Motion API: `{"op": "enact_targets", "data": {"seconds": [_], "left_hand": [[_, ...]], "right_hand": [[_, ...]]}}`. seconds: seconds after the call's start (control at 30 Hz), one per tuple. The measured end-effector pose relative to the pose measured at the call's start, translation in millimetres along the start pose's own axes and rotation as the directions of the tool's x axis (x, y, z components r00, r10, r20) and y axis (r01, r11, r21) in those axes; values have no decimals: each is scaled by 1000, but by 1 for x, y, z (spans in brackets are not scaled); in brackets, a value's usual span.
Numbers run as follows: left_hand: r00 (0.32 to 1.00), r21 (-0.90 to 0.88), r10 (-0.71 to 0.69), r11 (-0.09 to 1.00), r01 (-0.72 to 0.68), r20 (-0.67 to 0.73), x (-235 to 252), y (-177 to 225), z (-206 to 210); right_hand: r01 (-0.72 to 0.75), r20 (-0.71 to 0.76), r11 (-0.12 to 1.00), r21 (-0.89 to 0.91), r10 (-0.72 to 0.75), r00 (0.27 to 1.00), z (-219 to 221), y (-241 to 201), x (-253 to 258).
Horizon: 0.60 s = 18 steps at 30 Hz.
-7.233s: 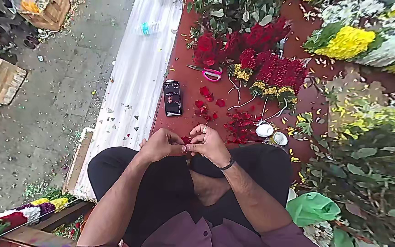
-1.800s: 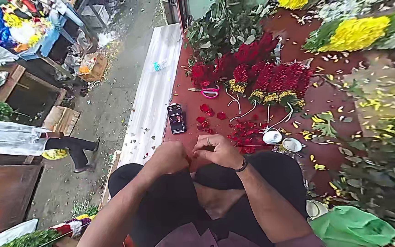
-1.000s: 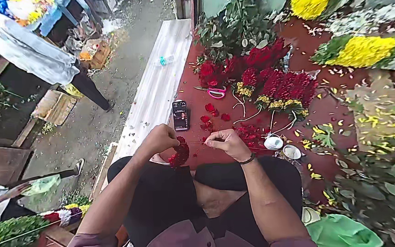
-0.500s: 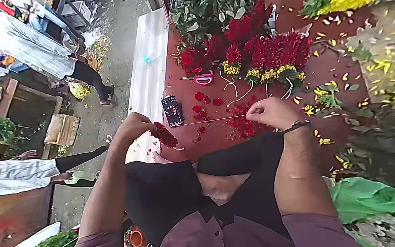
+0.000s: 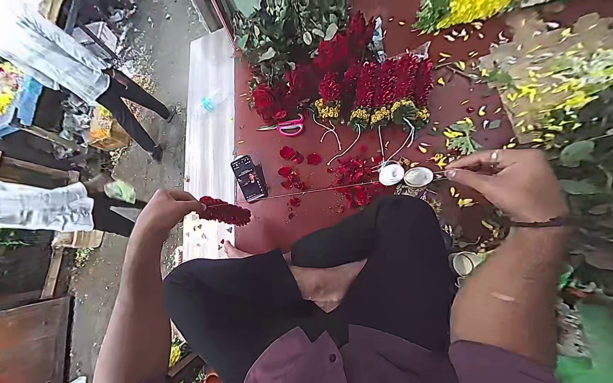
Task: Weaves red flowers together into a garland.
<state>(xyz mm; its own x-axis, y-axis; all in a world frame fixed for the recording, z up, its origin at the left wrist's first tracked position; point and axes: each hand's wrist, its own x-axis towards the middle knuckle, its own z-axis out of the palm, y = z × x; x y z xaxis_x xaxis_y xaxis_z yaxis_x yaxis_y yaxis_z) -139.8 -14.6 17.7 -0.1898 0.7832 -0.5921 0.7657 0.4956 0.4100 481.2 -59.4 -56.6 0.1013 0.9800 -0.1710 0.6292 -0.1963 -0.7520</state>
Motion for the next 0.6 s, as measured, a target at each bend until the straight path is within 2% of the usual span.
{"op": "enact_targets", "data": {"seconds": [0.13,0.27,0.33,0.4,0.5,0.57,0.6], "left_hand": [[999,-31,35,999,-35,8,-9,-5,-5],[997,-88,64,994,-59,51,-16,-13,-4],[998,-57,30,998,-27,52,-15,-15,-3],[998,-52,34,998,-31,55,-15,-21,1],[999,-67,22,998,-19,48,-17,-30,9],[999,-48,9,999,-7,44,-18,-37,17],[999,-41,10,999,-8,45,-19,-41,21]], "right_hand": [[36,103,997,-67,-29,994,-26,-22,-15],[-41,313,993,-108,74,947,-39,-26,-22],[-86,323,970,-227,158,933,-34,-37,-21],[-77,289,942,-327,177,941,-25,-68,-14],[57,262,957,-283,20,965,6,-118,5],[157,237,978,-135,-122,964,50,-132,29],[163,214,985,-50,-148,965,80,-133,42]]}}
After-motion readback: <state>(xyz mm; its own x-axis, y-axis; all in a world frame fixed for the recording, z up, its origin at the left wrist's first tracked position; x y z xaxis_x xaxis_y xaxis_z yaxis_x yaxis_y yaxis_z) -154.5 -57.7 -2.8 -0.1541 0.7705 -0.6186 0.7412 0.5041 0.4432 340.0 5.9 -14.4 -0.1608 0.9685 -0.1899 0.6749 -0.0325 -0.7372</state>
